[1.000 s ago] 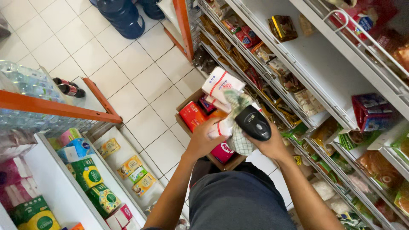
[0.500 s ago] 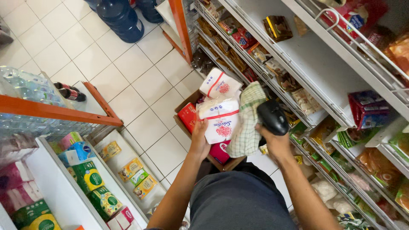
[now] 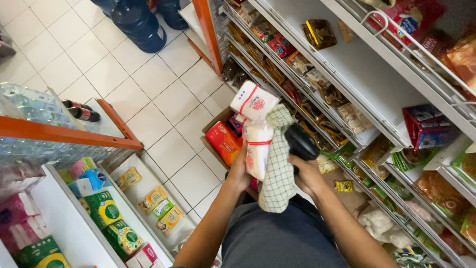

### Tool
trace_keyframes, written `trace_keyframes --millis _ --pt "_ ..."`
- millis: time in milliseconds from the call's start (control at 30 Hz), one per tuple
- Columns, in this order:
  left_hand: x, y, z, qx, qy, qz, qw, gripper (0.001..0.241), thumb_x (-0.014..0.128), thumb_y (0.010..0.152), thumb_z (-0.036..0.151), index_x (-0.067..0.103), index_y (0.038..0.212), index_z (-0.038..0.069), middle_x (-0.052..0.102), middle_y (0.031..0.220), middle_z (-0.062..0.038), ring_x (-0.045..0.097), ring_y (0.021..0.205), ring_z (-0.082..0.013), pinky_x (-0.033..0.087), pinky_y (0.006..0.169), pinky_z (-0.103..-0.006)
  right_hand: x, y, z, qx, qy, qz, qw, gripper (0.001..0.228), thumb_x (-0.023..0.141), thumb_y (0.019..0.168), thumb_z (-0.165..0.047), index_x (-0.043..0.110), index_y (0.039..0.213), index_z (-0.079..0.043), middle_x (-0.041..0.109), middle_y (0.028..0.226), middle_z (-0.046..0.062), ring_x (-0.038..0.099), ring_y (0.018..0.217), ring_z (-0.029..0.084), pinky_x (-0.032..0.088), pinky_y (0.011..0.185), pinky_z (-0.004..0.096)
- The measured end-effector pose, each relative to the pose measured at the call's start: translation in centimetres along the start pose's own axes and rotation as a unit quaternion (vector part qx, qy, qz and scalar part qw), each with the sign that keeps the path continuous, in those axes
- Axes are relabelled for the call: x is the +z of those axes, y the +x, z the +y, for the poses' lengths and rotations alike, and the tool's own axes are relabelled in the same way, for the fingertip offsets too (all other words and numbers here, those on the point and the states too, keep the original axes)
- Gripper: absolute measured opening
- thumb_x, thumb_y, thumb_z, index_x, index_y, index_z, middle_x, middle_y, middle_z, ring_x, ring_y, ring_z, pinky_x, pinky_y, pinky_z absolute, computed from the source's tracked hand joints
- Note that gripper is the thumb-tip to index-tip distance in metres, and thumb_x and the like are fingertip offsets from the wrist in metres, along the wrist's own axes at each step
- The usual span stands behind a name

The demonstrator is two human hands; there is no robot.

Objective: The person uses a handheld scanner to scan the barcodes of multiple packages of cotton pads and tissue boxes, placing them into a cardboard box and onto retail shelves.

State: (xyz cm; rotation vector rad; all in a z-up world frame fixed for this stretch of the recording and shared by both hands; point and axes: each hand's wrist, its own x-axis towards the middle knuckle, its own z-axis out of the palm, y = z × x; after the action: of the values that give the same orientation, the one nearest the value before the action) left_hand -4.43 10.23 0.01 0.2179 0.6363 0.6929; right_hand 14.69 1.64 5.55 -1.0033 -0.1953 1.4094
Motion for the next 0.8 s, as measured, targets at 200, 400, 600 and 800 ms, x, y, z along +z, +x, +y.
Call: trace_keyframes --millis 200,400,600,800 --pt "-3.3 0.4 0.6 0.064 -0.004 -0.004 0.998 0.058 0.051 0.105 0.057 0.062 0.133 0.007 0.072 0.112 -0.012 0.07 0.095 -0.0235 0.057 0.082 -0.0404 -0.4 -0.2 3.8 0.029 -0.286 0.062 0.956 0.051 0.079 0.08 0.004 0.066 0.128 -0.004 0.07 0.116 0.009 0.064 0.106 0.02 0.052 0.094 0.036" --pt "-6.2 -0.7 4.5 0.181 -0.055 0.124 0.974 0.051 0.049 0.104 0.052 0.058 0.136 0.014 0.072 0.118 -0.003 0.07 0.106 -0.0193 0.058 0.091 -0.0381 0.0 -0.7 1.3 -0.005 -0.211 0.07 0.975 0.054 0.078 0.079 0.002 0.063 0.131 -0.005 0.069 0.123 0.004 0.062 0.113 0.016 0.05 0.099 0.033" --pt "-10.7 0.5 2.8 0.14 -0.059 0.123 0.981 0.041 0.051 0.106 0.042 0.06 0.132 0.012 0.071 0.114 -0.008 0.068 0.101 -0.0234 0.055 0.084 -0.0391 -0.1 0.4 0.7 -0.009 -0.175 0.045 0.983 0.049 0.078 0.081 -0.001 0.064 0.128 -0.001 0.07 0.116 0.004 0.065 0.104 0.015 0.054 0.09 0.031" --pt "-6.8 1.2 -1.2 0.052 -0.04 0.101 0.993 0.041 0.051 0.1 0.032 0.06 0.133 0.01 0.072 0.119 -0.008 0.072 0.104 -0.0222 0.059 0.089 -0.0395 0.8 0.8 1.5 -0.037 -0.31 0.078 0.947 0.031 0.082 0.088 -0.01 0.069 0.113 0.002 0.071 0.096 0.005 0.064 0.084 0.015 0.054 0.076 0.032"
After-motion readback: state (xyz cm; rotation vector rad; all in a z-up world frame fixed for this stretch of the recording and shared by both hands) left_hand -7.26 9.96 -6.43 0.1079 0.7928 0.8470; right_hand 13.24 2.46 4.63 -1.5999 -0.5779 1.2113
